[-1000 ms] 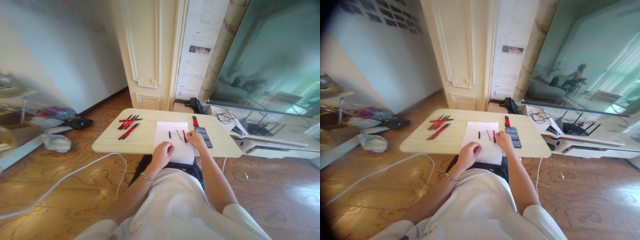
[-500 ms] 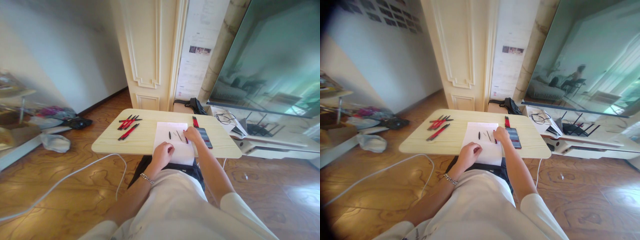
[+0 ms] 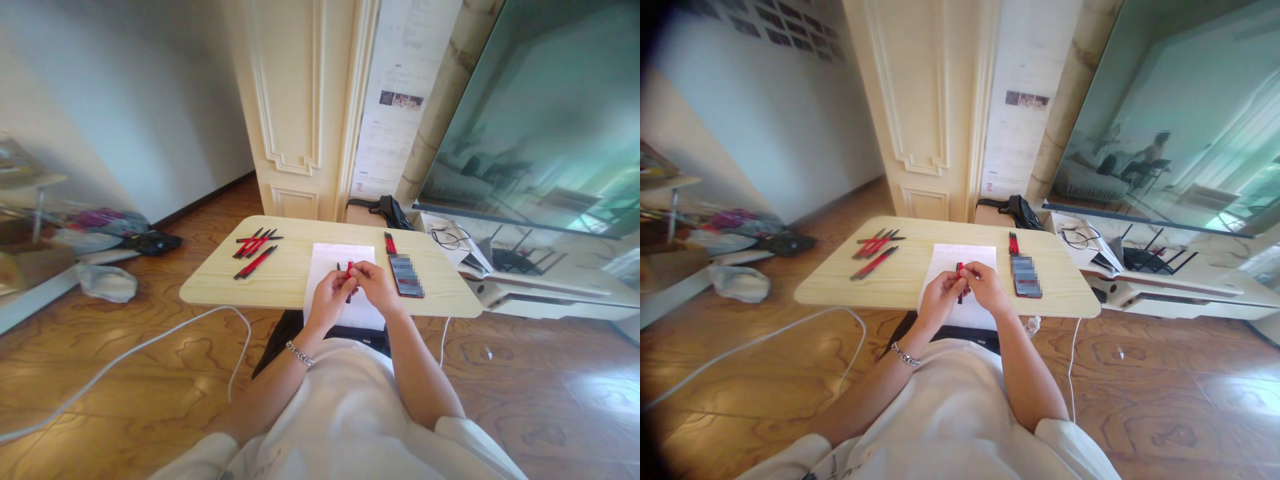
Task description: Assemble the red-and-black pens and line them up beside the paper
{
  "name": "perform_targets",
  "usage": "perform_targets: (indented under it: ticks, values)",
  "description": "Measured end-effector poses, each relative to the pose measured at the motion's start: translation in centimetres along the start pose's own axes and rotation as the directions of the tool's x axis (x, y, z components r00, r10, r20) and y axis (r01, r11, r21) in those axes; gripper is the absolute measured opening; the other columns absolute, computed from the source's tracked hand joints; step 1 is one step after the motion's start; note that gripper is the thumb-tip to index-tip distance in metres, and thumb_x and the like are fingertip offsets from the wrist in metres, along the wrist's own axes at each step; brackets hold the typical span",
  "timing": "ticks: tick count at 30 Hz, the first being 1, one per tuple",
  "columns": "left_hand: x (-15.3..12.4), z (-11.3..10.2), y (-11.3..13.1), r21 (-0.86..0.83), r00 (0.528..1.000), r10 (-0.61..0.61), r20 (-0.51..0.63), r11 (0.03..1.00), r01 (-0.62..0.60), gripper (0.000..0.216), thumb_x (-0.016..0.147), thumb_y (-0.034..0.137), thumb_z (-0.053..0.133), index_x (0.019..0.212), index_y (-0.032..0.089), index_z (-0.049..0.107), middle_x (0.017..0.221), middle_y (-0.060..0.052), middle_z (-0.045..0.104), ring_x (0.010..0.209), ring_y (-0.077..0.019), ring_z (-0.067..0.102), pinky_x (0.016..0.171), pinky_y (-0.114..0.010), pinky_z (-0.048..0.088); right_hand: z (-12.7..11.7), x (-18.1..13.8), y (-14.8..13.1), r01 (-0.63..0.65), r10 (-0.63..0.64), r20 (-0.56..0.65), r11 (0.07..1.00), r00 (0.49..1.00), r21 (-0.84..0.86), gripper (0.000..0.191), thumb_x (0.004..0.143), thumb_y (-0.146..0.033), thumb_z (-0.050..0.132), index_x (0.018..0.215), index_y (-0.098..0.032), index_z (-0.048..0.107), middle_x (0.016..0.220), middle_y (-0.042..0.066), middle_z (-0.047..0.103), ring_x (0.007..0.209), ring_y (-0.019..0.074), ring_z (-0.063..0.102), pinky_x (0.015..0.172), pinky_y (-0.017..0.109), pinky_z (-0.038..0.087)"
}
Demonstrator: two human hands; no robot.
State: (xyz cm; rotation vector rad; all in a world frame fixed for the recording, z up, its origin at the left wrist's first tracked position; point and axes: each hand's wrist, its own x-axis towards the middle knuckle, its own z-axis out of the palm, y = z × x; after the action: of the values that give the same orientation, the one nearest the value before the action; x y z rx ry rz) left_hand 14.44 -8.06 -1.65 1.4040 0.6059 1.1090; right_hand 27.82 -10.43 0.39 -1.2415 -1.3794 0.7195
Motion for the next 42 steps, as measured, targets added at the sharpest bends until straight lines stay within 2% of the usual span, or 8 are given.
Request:
perform_targets:
  ticks: [5,7,10,21,26,29,33,42]
  values:
    - [0.0,-0.7,-0.8,-0.093,0.997,-0.061,-0.047,0.994,0.056,0.038,0.079,0.048,0.065,0.093,0.013,0.059,0.076,-0.007,0.069,0.069,-0.0173,0.067,0.067,-0.030,0.053,-3.0,1.9,1.4,-0.057,0.018,-0.142,0.959,0.990,-0.279,0.032,0.088,-0.039,0.047,0.093,-0.016,0.069,0.088,0.006,0.069,0.079,0.0166,0.062,0.070,0.026,0.046]
    - [-0.1,-0.8,-0.9,-0.135,0.993,-0.093,-0.073,0.987,0.083,0.040,0.078,0.050,0.066,0.093,0.013,0.059,0.079,-0.008,0.069,0.070,-0.0183,0.068,0.068,-0.032,0.054,-4.3,2.9,2.2,-0.118,0.008,-0.215,0.857,0.977,-0.502,0.028,0.087,-0.033,0.049,0.091,-0.016,0.071,0.089,0.006,0.071,0.082,0.0180,0.063,0.074,0.027,0.044]
    - [-0.1,-0.9,-1.2,-0.148,0.992,-0.091,-0.091,0.986,0.077,0.042,0.077,0.052,0.067,0.093,0.013,0.061,0.079,-0.008,0.069,0.069,-0.0183,0.069,0.067,-0.032,0.054,-5.1,3.9,3.5,-0.141,0.070,-0.130,0.708,0.989,-0.692,0.024,0.085,-0.028,0.053,0.088,-0.017,0.074,0.088,0.006,0.073,0.085,0.0196,0.064,0.077,0.027,0.042]
    - [-0.2,-1.1,-1.7,-0.063,0.996,-0.036,-0.081,0.998,0.031,0.045,0.080,0.050,0.064,0.109,0.014,0.061,0.079,-0.007,0.069,0.065,-0.0151,0.066,0.059,-0.025,0.050,-3.5,4.7,5.2,-0.136,0.147,-0.060,0.588,0.987,-0.797,0.018,0.082,-0.022,0.056,0.087,-0.017,0.074,0.093,0.010,0.073,0.090,0.0205,0.064,0.082,0.026,0.041]
    - [-0.2,-1.0,-1.6,-0.065,0.996,-0.046,-0.075,0.997,0.041,0.042,0.080,0.047,0.065,0.105,0.014,0.062,0.084,-0.008,0.069,0.069,-0.0154,0.066,0.061,-0.026,0.051,-3.3,4.3,4.5,-0.152,0.058,-0.169,0.767,0.984,-0.623,0.011,0.079,-0.020,0.058,0.082,-0.016,0.068,0.082,0.008,0.071,0.079,0.0182,0.063,0.074,0.028,0.043]
    - [-0.4,-0.8,-1.3,-0.054,0.997,-0.057,-0.044,0.997,0.054,0.042,0.081,0.046,0.064,0.107,0.013,0.063,0.085,-0.008,0.069,0.071,-0.0157,0.067,0.065,-0.027,0.052,-2.7,3.4,3.5,-0.114,0.073,-0.206,0.974,0.976,-0.195,0.016,0.079,-0.028,0.062,0.088,-0.015,0.064,0.079,0.006,0.070,0.066,0.0146,0.059,0.065,0.027,0.044]
    - [-0.6,-0.6,-0.9,-0.029,0.999,-0.042,-0.011,0.999,0.042,0.040,0.083,0.044,0.063,0.107,0.013,0.063,0.086,-0.008,0.069,0.072,-0.0156,0.067,0.068,-0.028,0.053,-1.7,1.7,1.6,-0.031,0.063,-0.109,0.961,0.992,0.274,0.027,0.077,-0.038,0.067,0.095,-0.017,0.064,0.084,0.005,0.070,0.063,0.0117,0.057,0.060,0.025,0.044]
    - [-0.7,-0.5,-0.8,0.049,1.000,0.012,0.021,0.999,-0.013,0.035,0.084,0.043,0.061,0.105,0.015,0.064,0.084,-0.007,0.069,0.071,-0.0158,0.065,0.067,-0.028,0.051,-0.6,0.5,-0.2,0.012,0.013,-0.152,0.987,0.988,0.162,0.028,0.074,-0.040,0.071,0.091,-0.018,0.069,0.084,0.006,0.072,0.068,0.0149,0.060,0.060,0.027,0.046]
